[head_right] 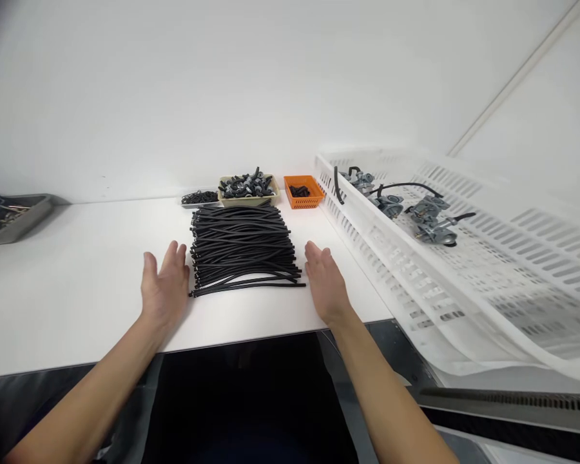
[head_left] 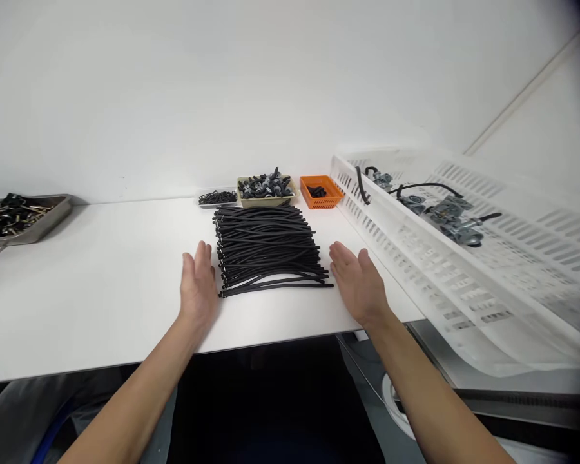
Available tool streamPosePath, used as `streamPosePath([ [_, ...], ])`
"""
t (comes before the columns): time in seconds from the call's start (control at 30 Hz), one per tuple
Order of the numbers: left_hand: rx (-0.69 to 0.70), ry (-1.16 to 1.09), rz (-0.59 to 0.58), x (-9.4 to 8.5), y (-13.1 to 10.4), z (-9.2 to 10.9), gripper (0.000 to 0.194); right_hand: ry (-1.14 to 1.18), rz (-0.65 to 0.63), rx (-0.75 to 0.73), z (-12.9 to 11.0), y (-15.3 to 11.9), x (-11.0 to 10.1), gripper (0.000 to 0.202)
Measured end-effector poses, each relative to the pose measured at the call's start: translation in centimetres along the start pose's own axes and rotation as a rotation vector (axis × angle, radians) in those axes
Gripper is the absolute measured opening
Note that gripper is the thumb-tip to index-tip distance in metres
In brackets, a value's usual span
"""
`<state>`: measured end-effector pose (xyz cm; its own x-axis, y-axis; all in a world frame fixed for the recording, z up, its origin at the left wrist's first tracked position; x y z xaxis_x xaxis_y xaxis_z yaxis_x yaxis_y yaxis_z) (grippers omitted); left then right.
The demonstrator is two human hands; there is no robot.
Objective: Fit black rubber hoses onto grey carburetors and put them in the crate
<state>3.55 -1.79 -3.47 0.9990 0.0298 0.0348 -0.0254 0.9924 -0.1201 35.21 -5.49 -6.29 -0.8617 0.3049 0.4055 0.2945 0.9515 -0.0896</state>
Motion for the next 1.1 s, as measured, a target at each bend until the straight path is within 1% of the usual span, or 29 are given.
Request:
streamPosePath([
  [0.1,0.020,0.016,-0.019,1.2,-0.5,-0.3,0.095,-0.003,-0.017,-0.005,0.7,-0.3,1.3,0.099],
  [0.2,0.026,0.007,-0.004,1.5,-0.4,-0.3,0.093,-0.023,-0.021,-0.025,0.9,0.0,1.9,0.103],
  [0.3,0.045,0.034,0.024,0.7,-0.4,-0.4,0.089,-0.115,0.006,-0.064,0.6,-0.2,1.1,0.097],
  [0.37,0.096,0.165,0.085,-0.6,-0.8,-0.4,0.080,-0.286,0.058,-0.174,-0.1,-0.9,0.1,0.086],
  [0.4,0.159,0.284,0.129,-1.4,-1.1,-0.3,0.074,-0.407,0.076,-0.269,-0.6,-1.4,-0.2,0.076],
  [0.43,0.254,0.431,0.171,-2.0,-1.5,0.0,0.067,-0.541,0.075,-0.382,-1.2,-1.9,-0.3,0.063],
  [0.47,0.379,0.591,0.198,-2.5,-2.0,0.3,0.058,-0.678,0.051,-0.498,-1.6,-2.5,-0.1,0.049],
  [0.53,0.646,0.890,0.193,-2.5,-3.1,0.8,0.035,-0.934,-0.062,-0.674,-1.7,-3.3,0.9,0.027],
  [0.57,0.751,1.014,0.174,-2.3,-3.5,0.7,0.027,-1.052,-0.131,-0.715,-1.4,-3.5,1.5,0.024],
  [0.6,0.821,1.121,0.151,-1.9,-3.8,0.5,0.023,-1.160,-0.194,-0.730,-1.1,-3.6,2.1,0.024],
  [0.63,0.861,1.213,0.134,-1.6,-4.0,0.3,0.021,-1.259,-0.243,-0.730,-0.7,-3.5,2.7,0.025],
  [0.7,0.894,1.353,0.139,-1.2,-4.0,-0.1,0.022,-1.412,-0.286,-0.721,-0.3,-3.3,3.7,0.024],
  [0.77,0.902,1.425,0.148,-0.8,-4.0,-0.4,0.021,-1.484,-0.286,-0.727,-0.2,-3.2,4.2,0.021],
  [0.93,0.916,1.434,0.132,-0.7,-3.9,-0.5,0.024,-1.461,-0.303,-0.769,-0.1,-3.4,4.5,0.020],
  [1.1,0.938,1.440,0.169,-0.7,-4.2,-0.4,0.026,-1.522,-0.297,-0.735,0.1,-3.1,4.8,0.021],
])
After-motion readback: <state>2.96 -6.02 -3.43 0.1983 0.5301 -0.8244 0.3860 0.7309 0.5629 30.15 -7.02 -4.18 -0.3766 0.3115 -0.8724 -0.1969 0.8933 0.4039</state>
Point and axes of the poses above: each hand's wrist, its own y-axis towards the middle knuckle, its own x-axis out of the palm, z = x × y, the point moved 5 cm from there along y, towards the middle knuckle, and after that the axes turned 14 degrees about y, right-handed, at the moved point
